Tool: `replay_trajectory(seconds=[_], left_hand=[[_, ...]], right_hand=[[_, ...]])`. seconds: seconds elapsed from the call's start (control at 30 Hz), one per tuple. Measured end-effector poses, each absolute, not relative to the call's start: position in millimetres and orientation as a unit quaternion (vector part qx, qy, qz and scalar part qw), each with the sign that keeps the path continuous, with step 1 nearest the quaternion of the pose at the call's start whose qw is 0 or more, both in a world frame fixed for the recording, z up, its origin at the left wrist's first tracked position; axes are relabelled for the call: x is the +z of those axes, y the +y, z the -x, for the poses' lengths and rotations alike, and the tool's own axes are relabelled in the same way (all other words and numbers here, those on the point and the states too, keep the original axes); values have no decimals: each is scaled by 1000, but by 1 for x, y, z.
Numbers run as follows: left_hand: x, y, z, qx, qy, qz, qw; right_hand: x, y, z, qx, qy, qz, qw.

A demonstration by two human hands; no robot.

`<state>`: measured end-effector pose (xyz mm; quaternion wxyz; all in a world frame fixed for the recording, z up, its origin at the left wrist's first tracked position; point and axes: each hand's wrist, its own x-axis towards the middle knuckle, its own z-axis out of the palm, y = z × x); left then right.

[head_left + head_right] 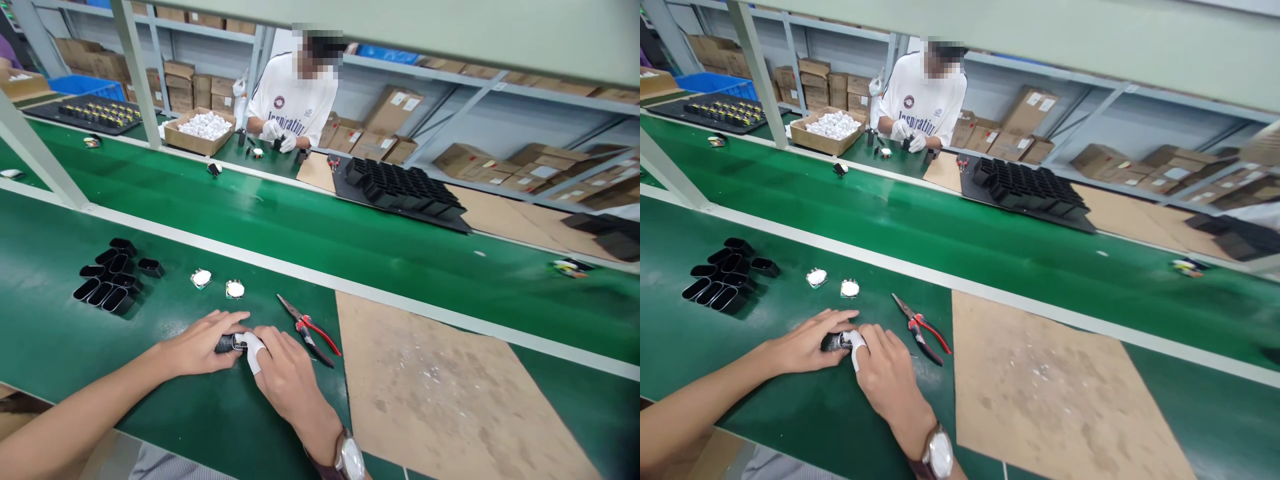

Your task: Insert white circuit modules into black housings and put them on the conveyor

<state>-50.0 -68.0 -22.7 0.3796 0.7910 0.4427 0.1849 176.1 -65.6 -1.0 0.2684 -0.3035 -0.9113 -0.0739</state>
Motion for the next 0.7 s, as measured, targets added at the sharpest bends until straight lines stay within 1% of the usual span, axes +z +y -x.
replay_trajectory(seconds=[0.17,0.37,0.7], left_hand=[[-22,-68,50,185,442,-786,391],[-22,-69,50,181,451,-785,385],[-23,-68,50,197,443,-789,376]], right_hand=[[0,-66,-177,-84,-918,290,258],[-2,-66,-183,-69,-912,303,269],[-1,-66,-176,-60,-919,299,251]])
